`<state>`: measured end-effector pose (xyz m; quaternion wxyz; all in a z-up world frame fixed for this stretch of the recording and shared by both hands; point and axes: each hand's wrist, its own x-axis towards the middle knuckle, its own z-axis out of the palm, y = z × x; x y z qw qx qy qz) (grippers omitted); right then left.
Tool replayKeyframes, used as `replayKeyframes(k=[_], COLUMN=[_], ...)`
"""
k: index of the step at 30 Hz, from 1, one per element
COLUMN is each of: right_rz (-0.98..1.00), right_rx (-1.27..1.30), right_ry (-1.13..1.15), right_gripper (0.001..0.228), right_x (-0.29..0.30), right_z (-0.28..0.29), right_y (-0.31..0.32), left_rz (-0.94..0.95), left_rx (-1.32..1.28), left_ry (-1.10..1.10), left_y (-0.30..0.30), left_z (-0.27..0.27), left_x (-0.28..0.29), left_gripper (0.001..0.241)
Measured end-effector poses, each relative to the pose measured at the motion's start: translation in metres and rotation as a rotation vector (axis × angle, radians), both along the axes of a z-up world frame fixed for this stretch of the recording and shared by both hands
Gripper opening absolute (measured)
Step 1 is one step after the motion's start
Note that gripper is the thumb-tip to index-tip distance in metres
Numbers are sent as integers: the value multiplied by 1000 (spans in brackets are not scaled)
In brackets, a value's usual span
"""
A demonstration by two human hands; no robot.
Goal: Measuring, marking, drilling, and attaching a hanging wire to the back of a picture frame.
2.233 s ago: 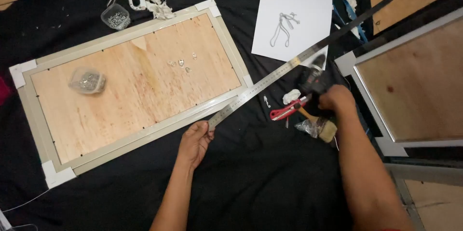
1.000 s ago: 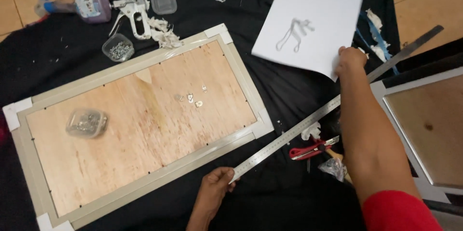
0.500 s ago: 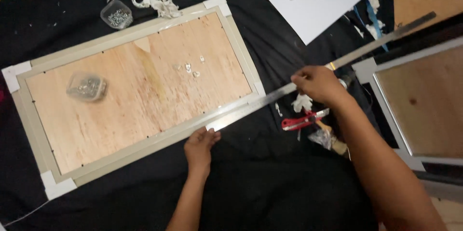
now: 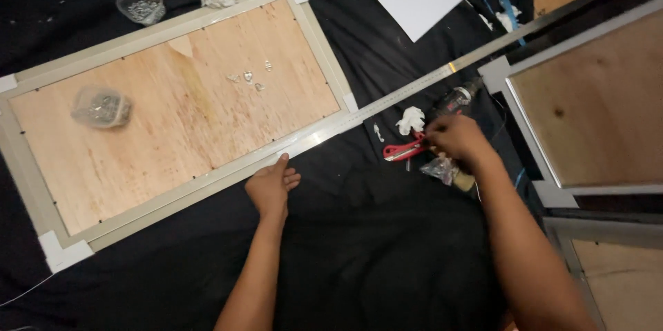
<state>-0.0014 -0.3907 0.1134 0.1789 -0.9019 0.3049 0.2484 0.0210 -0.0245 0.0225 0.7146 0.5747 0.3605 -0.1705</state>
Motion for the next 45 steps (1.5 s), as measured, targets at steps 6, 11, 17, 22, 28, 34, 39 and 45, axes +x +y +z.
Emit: replayKeyframes(k=[6, 11, 17, 22, 28, 34, 39, 45], right_rz=[225, 594, 769, 519, -37, -415, -622, -651], right_rx=[-142, -337, -430, -290, 299, 389, 556, 519], right_ry=[53, 113, 172, 142, -234, -392, -513, -575], right_gripper=[30, 51, 41, 42, 41, 46, 28, 23], right_x=[13, 4, 9, 21, 54, 78, 85, 82], right_z=[-25, -47, -31, 18, 32, -84, -130, -116], right_y=[4, 22, 21, 21, 63, 59, 36, 27], left_rz=[-32, -355, -652, -756, -865, -831, -870, -1017], left_rx=[154, 1187, 1438, 1305, 1239, 1239, 1223, 1191], left_ry=[-64, -1050, -1013, -975, -911, -950, -961, -891], left_y=[-7, -22, -31, -30, -35, -36, -35, -48], left_z=[4, -17, -3, -5, -16, -31, -22, -20], left_x=[-5, -28, -43, -41, -41, -39, -40, -45], left_gripper=[40, 24, 71, 72, 78, 82, 82, 80])
